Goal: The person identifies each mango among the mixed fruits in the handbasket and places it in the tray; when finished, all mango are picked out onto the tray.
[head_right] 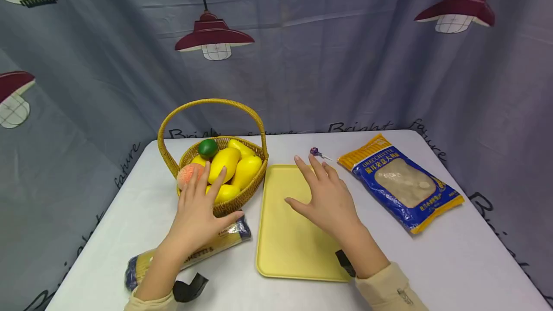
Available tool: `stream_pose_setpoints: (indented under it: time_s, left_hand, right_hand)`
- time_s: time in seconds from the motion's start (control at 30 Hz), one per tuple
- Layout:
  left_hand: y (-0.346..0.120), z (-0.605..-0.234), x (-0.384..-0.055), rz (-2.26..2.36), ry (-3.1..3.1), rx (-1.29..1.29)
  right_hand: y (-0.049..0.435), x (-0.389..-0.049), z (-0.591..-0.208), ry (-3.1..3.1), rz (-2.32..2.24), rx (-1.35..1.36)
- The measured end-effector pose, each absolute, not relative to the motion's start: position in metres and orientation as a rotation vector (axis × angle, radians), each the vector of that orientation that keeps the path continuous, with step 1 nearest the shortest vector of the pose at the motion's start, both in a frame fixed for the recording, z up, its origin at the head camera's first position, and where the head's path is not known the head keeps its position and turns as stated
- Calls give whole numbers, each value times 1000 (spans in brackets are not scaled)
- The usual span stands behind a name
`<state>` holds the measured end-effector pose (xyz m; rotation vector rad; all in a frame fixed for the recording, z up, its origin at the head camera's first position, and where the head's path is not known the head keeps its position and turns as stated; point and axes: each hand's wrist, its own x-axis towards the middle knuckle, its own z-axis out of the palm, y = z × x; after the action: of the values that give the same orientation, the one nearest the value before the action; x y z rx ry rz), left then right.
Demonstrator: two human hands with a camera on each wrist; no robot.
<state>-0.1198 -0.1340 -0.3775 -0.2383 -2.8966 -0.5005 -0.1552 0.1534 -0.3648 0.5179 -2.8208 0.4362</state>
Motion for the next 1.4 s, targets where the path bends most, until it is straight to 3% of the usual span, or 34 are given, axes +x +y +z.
stream_pose_setpoints:
  time_s: [0.37, 0.83, 1.13, 1.4]
  left_hand:
    - [-194, -411, -106, -1130, -2862, 189]
    - [-202, -445, -126, -1458, -2741, 236]
    - [-204, -458, -129, -1586, -2585, 276]
    - [-206, -462, -131, -1616, -2528, 277]
  right_hand:
    - [83, -188, -370, -2825, 786, 753]
    - [4, -250, -370, -2988, 817, 757]
    - [-25, -264, -368, -3120, 698, 720]
    - [-33, -272, -372, -3126, 874, 740]
